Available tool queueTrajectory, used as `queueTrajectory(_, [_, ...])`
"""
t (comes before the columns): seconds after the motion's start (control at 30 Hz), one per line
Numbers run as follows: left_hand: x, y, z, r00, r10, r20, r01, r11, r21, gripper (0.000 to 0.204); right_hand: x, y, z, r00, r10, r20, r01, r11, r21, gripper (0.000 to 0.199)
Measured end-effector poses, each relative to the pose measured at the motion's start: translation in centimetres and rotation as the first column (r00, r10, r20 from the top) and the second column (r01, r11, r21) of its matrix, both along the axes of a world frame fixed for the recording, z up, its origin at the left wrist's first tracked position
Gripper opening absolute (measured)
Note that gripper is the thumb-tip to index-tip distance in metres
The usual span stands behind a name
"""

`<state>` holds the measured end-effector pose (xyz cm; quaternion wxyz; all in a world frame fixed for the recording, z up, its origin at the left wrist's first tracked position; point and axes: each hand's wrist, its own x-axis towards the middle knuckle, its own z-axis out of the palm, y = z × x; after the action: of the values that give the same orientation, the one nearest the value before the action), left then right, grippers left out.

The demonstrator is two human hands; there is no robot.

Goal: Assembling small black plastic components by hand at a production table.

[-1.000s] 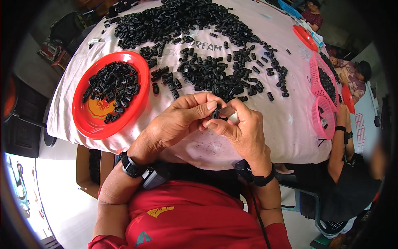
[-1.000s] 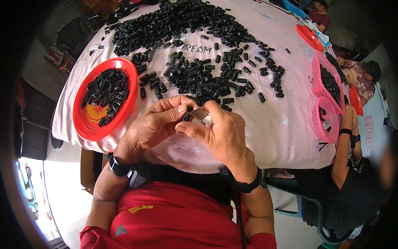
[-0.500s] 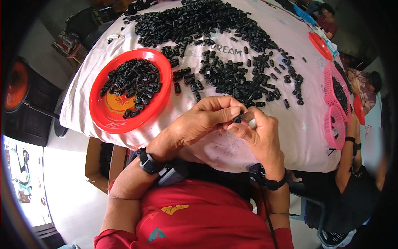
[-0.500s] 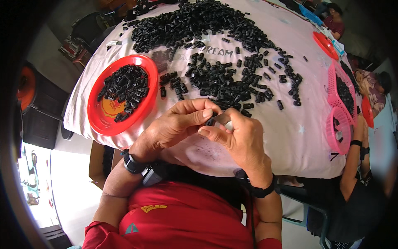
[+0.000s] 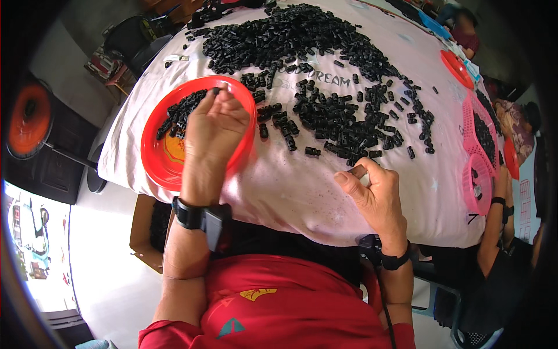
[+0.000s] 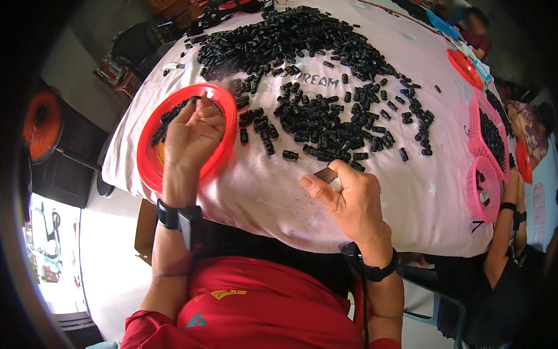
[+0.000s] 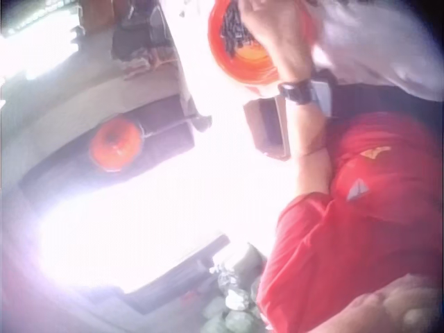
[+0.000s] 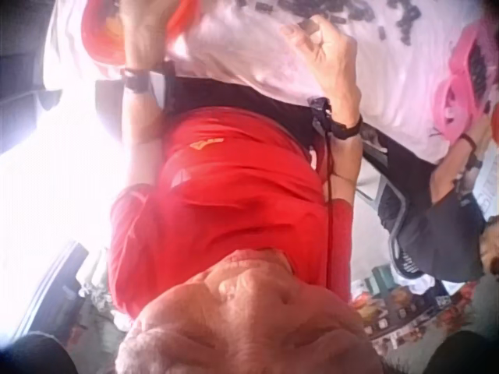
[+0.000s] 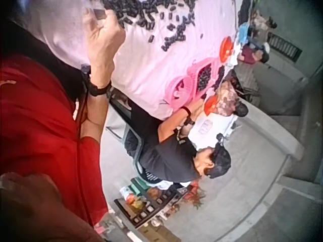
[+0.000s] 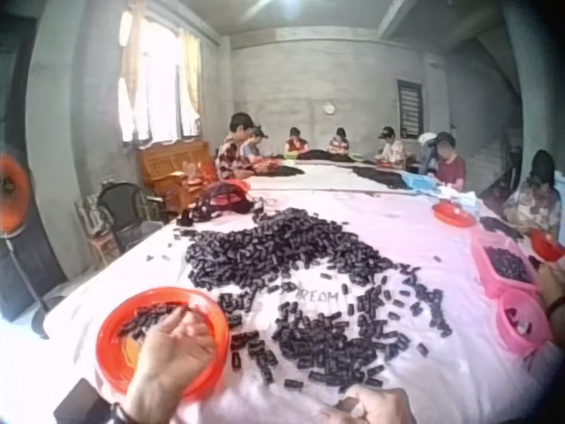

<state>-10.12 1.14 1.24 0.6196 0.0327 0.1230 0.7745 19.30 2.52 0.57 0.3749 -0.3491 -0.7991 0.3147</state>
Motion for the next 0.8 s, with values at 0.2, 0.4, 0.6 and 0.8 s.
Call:
queueTrajectory(0.2, [0.8,0.2,1.2,0.993,-0.073,-0.098,0.06,0.99,-0.129,0.031,0.6,0.2,0.2,0.996,-0.086,0.004,0.086,0.996,-0.009,0.042])
queueTrajectory(0.4, [6.0,-1.0,1.2,0.074,-0.198,-0.977,0.062,0.979,-0.194,0.057,0.9,0.7,-0.3,0.978,-0.194,-0.071,0.192,0.981,-0.038,0.044])
queueTrajectory(0.6, [10.2,0.0,-1.2,-0.039,-0.107,-0.993,0.191,0.975,-0.112,0.053,1.0,1.2,-0.3,0.963,-0.229,-0.14,0.222,0.973,-0.06,0.04])
queueTrajectory(0.8, [13.4,1.2,-1.3,-0.657,0.3,-0.691,0.378,0.925,0.042,0.054,1.6,1.4,-0.2,0.866,-0.326,-0.379,0.32,0.944,-0.082,0.028])
